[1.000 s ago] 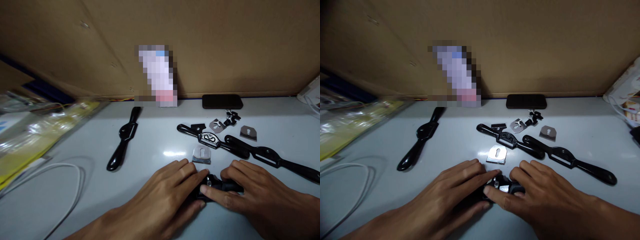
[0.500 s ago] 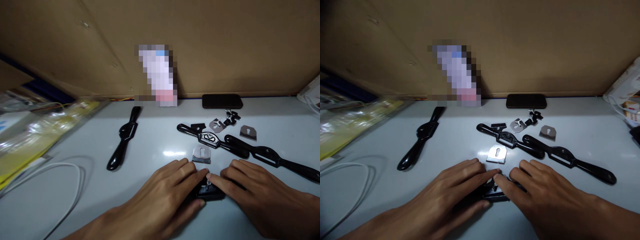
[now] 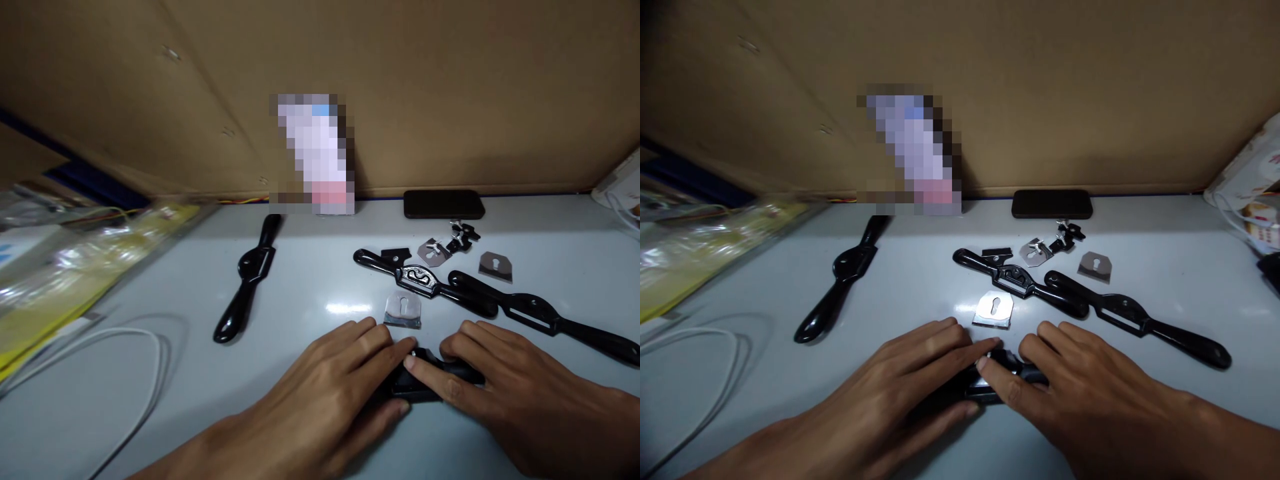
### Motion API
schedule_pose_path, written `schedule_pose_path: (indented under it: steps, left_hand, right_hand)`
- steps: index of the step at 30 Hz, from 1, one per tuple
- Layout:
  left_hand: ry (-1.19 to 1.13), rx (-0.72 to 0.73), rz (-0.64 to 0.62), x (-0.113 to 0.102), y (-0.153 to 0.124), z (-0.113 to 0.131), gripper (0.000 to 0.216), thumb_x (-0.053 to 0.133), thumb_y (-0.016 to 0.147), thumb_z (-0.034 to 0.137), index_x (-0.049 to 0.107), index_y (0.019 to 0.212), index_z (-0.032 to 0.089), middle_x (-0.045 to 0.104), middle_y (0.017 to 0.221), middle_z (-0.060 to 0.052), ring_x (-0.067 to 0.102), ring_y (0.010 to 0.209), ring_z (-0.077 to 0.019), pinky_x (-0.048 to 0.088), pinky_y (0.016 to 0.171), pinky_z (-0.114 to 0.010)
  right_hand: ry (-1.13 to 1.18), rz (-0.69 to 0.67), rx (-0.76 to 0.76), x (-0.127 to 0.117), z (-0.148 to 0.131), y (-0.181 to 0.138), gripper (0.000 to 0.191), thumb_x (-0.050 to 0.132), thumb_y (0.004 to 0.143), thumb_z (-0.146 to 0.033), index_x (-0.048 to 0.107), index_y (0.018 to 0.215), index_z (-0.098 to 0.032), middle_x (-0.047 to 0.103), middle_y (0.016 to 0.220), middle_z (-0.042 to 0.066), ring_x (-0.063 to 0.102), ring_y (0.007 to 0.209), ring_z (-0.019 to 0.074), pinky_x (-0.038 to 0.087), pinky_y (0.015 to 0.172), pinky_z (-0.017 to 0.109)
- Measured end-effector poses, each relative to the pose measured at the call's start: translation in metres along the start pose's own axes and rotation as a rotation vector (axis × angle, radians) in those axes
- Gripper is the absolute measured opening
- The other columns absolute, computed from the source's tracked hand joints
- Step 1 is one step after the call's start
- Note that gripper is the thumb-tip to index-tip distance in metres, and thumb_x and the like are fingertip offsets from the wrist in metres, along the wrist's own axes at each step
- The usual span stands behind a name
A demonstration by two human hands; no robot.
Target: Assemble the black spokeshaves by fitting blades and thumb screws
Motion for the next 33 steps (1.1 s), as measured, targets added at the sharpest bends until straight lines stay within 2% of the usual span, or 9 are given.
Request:
schedule_pose_path:
  steps: [5, 8, 11, 14, 18, 22, 25, 33]
  left_hand:
    - [-0.004, -0.010, -0.029, 0.0013, 0.0013, -0.0001, 0.037, 0.057, 0.099, 0.025, 0.058, 0.135, 0.015, 0.068, 0.105, -0.009, 0.066, 0.093, -0.0231, 0.062, 0.082, -0.039]
    - [-0.007, -0.014, -0.038, 0.0020, 0.0020, 0.0003, 0.036, 0.056, 0.100, 0.026, 0.058, 0.134, 0.015, 0.067, 0.105, -0.009, 0.065, 0.093, -0.0232, 0.062, 0.082, -0.039]
    - [-0.006, -0.007, -0.033, 0.0021, 0.0015, 0.0008, 0.035, 0.053, 0.101, 0.026, 0.058, 0.134, 0.015, 0.067, 0.106, -0.009, 0.065, 0.093, -0.0231, 0.062, 0.083, -0.040]
    - [-0.002, -0.005, -0.029, 0.0022, 0.0008, 0.0008, 0.035, 0.051, 0.102, 0.025, 0.058, 0.134, 0.015, 0.068, 0.107, -0.009, 0.066, 0.094, -0.0232, 0.062, 0.082, -0.040]
    - [-0.005, -0.014, -0.022, 0.0012, 0.0006, 0.0005, 0.036, 0.053, 0.100, 0.025, 0.059, 0.134, 0.015, 0.068, 0.107, -0.009, 0.066, 0.095, -0.0234, 0.062, 0.084, -0.039]
    - [-0.011, -0.009, -0.033, 0.0006, 0.0011, 0.0007, 0.035, 0.054, 0.100, 0.025, 0.060, 0.133, 0.016, 0.068, 0.104, -0.009, 0.065, 0.092, -0.0231, 0.062, 0.082, -0.039]
    - [-0.013, -0.013, -0.039, 0.0012, 0.0014, -0.0002, 0.038, 0.057, 0.098, 0.024, 0.059, 0.135, 0.016, 0.068, 0.104, -0.008, 0.065, 0.092, -0.0232, 0.061, 0.083, -0.039]
    - [0.051, 0.026, 0.001, 0.0015, 0.0002, 0.0019, 0.035, 0.053, 0.103, 0.027, 0.056, 0.134, 0.013, 0.069, 0.105, -0.010, 0.066, 0.093, -0.0233, 0.062, 0.083, -0.039]
  right_hand:
    - [0.006, 0.042, 0.028, -0.0024, 0.0029, -0.0002, 0.062, 0.048, 0.066, -0.002, 0.061, 0.125, -0.014, 0.068, 0.100, 0.009, 0.058, 0.083, 0.0208, 0.049, 0.073, 0.032]
    - [0.024, 0.064, 0.009, -0.0040, 0.0037, -0.0008, 0.052, 0.047, 0.073, 0.000, 0.062, 0.120, -0.018, 0.067, 0.097, 0.008, 0.057, 0.080, 0.0197, 0.047, 0.068, 0.031]
    - [0.029, 0.077, -0.017, -0.0052, 0.0030, -0.0007, 0.048, 0.044, 0.085, 0.002, 0.061, 0.122, -0.023, 0.067, 0.097, 0.006, 0.057, 0.079, 0.0183, 0.046, 0.067, 0.030]
    - [0.022, 0.051, -0.006, -0.0040, 0.0030, 0.0003, 0.050, 0.044, 0.090, 0.000, 0.059, 0.130, -0.026, 0.067, 0.097, 0.006, 0.058, 0.080, 0.0182, 0.047, 0.070, 0.030]
    - [0.005, 0.026, -0.016, -0.0031, 0.0014, 0.0005, 0.056, 0.045, 0.085, 0.001, 0.060, 0.132, -0.026, 0.067, 0.098, 0.006, 0.059, 0.081, 0.0184, 0.049, 0.071, 0.031]
    - [-0.010, 0.044, -0.002, -0.0033, 0.0023, -0.0001, 0.067, 0.046, 0.074, -0.002, 0.053, 0.139, -0.012, 0.069, 0.105, 0.011, 0.061, 0.085, 0.0203, 0.052, 0.074, 0.032]
    - [-0.020, 0.046, 0.014, -0.0022, 0.0031, -0.0006, 0.070, 0.044, 0.069, -0.001, 0.054, 0.137, -0.011, 0.070, 0.104, 0.011, 0.062, 0.085, 0.0205, 0.052, 0.071, 0.031]
    - [-0.002, 0.081, 0.028, -0.0031, 0.0040, -0.0020, 0.060, 0.038, 0.076, 0.003, 0.058, 0.132, -0.010, 0.071, 0.105, 0.011, 0.065, 0.093, 0.0208, 0.056, 0.080, 0.032]
Point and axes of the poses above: each hand's wrist, its own y-axis towards the middle knuckle, its own x-axis out of the palm, z = x × y, the point moved 7 cm from there along y, towards the middle knuckle
